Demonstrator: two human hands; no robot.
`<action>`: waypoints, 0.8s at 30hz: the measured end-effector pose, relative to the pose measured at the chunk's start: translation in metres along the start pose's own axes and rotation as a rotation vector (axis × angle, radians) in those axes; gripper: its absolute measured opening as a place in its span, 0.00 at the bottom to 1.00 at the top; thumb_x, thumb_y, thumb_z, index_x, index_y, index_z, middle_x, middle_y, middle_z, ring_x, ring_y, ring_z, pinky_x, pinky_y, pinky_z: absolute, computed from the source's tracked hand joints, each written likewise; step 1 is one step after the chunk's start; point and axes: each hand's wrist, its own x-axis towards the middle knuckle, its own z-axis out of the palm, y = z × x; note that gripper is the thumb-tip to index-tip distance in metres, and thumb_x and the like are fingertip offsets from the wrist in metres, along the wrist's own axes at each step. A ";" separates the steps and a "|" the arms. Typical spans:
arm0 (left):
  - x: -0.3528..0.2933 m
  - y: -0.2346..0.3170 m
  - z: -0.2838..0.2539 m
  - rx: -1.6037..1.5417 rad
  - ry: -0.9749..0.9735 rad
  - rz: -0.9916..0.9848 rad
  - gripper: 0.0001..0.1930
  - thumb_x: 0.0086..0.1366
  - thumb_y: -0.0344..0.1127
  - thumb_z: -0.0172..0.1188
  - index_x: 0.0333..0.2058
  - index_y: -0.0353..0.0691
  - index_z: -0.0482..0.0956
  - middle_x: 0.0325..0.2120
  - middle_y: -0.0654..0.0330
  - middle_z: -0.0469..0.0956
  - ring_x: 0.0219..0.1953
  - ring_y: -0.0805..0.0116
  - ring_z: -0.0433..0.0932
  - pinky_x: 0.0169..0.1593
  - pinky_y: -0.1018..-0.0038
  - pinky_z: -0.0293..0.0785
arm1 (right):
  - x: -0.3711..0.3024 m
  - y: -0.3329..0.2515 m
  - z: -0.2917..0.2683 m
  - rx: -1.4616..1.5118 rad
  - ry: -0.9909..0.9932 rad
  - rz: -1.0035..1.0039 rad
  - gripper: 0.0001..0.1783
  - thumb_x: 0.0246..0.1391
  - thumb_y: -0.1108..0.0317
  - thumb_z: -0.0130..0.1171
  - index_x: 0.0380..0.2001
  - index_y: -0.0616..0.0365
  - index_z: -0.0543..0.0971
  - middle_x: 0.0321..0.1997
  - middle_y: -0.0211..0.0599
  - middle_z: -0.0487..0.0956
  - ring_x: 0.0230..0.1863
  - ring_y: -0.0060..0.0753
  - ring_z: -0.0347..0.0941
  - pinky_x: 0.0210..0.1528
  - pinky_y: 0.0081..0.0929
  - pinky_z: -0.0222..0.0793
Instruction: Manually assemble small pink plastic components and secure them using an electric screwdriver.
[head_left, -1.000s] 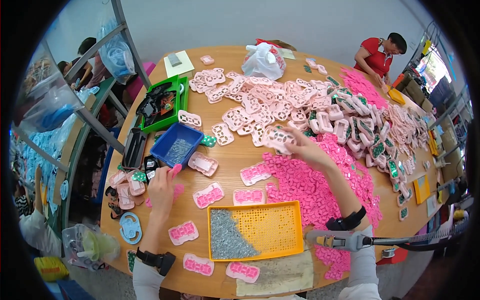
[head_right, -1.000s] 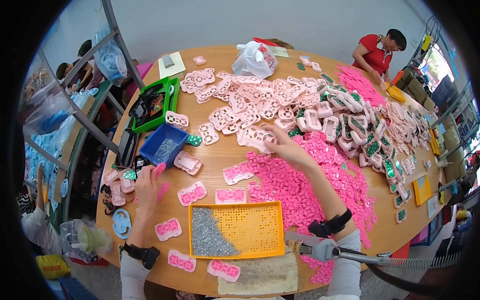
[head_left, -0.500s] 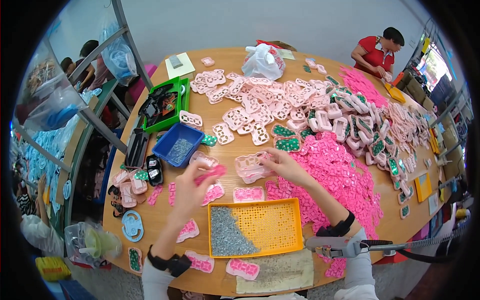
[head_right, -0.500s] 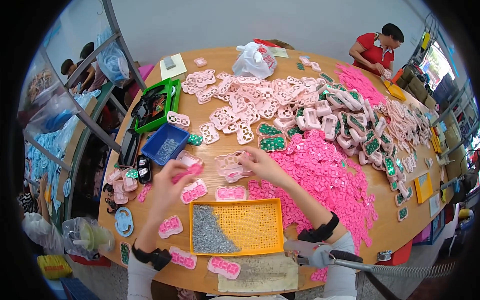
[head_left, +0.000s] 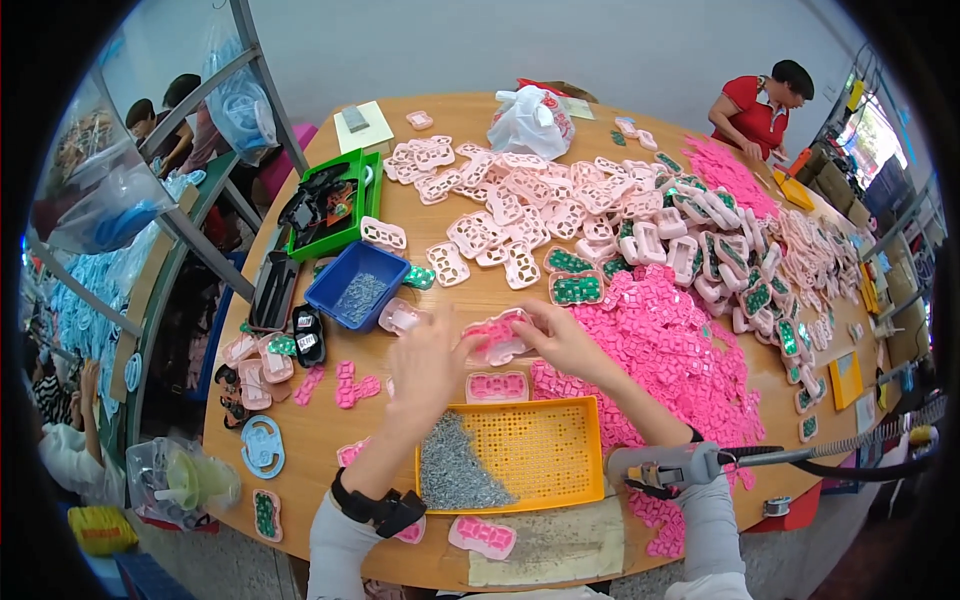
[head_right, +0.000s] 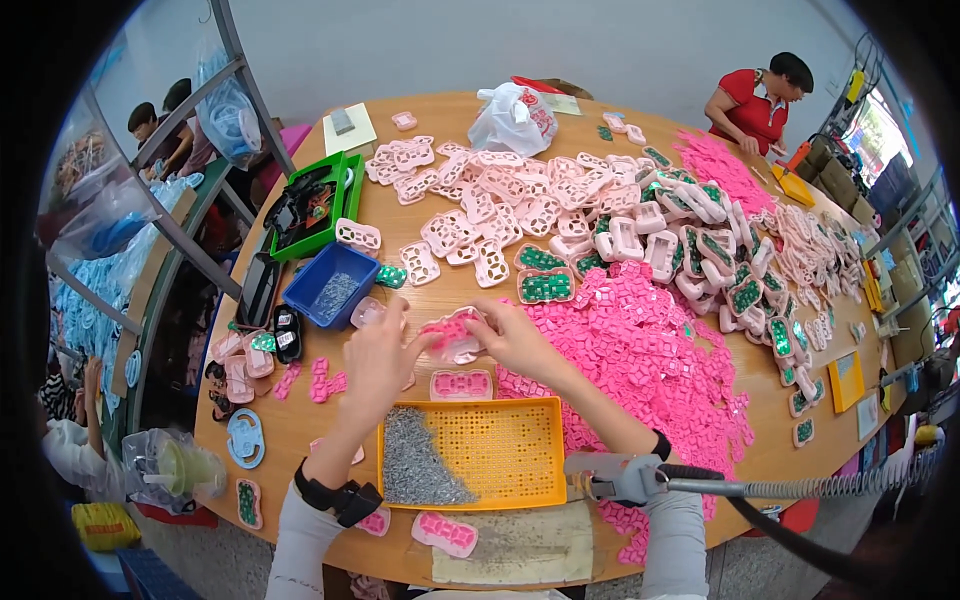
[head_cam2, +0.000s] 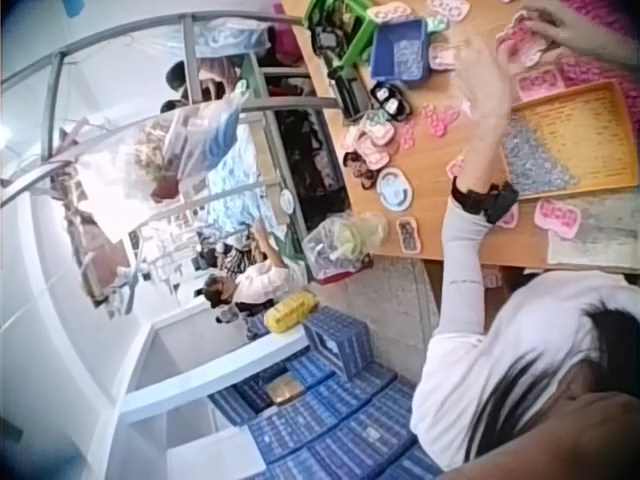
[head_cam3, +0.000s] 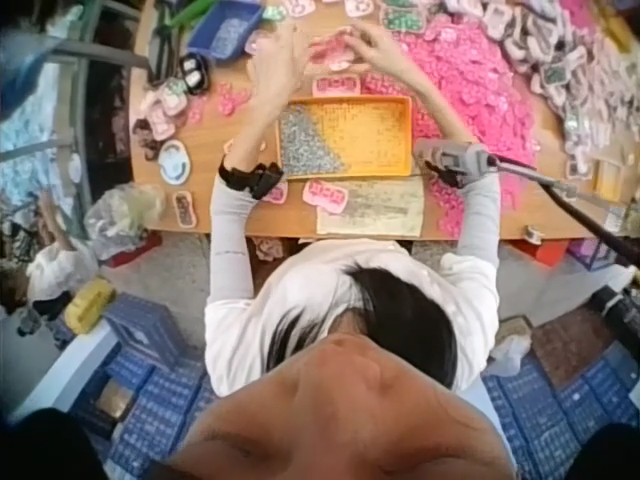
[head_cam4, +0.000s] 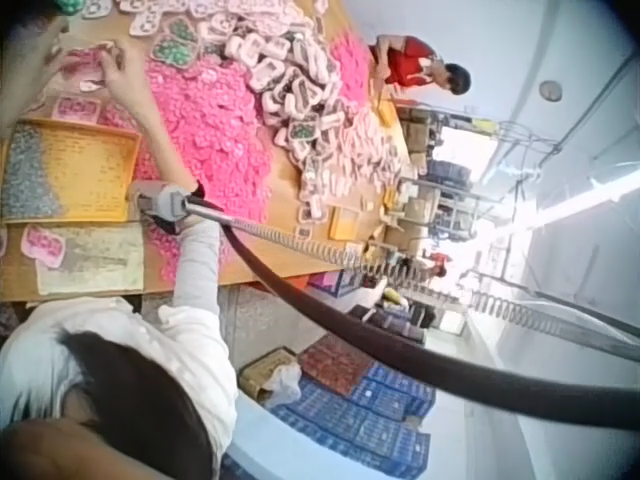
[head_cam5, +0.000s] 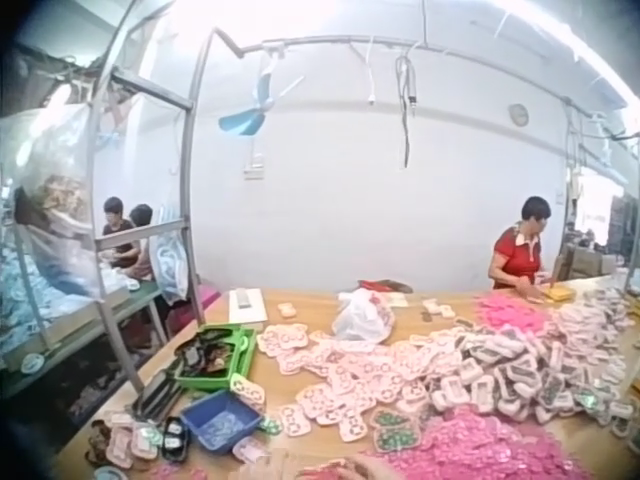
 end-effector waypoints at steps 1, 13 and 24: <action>-0.001 -0.014 0.002 0.009 0.001 -0.008 0.20 0.57 0.47 0.64 0.36 0.35 0.76 0.27 0.45 0.80 0.29 0.50 0.81 0.31 0.64 0.76 | 0.000 -0.005 0.002 0.006 -0.009 -0.004 0.17 0.63 0.63 0.50 0.47 0.65 0.70 0.32 0.33 0.77 0.31 0.21 0.74 0.37 0.22 0.75; -0.108 -0.154 -0.027 -0.494 0.048 -0.343 0.08 0.61 0.27 0.57 0.37 0.29 0.78 0.26 0.51 0.81 0.27 0.71 0.80 0.30 0.75 0.72 | 0.045 0.006 -0.030 -0.405 0.008 -0.148 0.16 0.59 0.63 0.53 0.47 0.60 0.75 0.43 0.40 0.77 0.41 0.27 0.73 0.43 0.25 0.70; -0.163 -0.171 -0.053 0.028 -0.070 -0.381 0.06 0.57 0.30 0.60 0.32 0.34 0.78 0.32 0.50 0.74 0.35 0.53 0.73 0.39 0.62 0.70 | 0.083 0.096 -0.064 -1.071 0.343 -0.272 0.18 0.47 0.60 0.62 0.43 0.48 0.75 0.53 0.53 0.68 0.54 0.57 0.64 0.54 0.47 0.63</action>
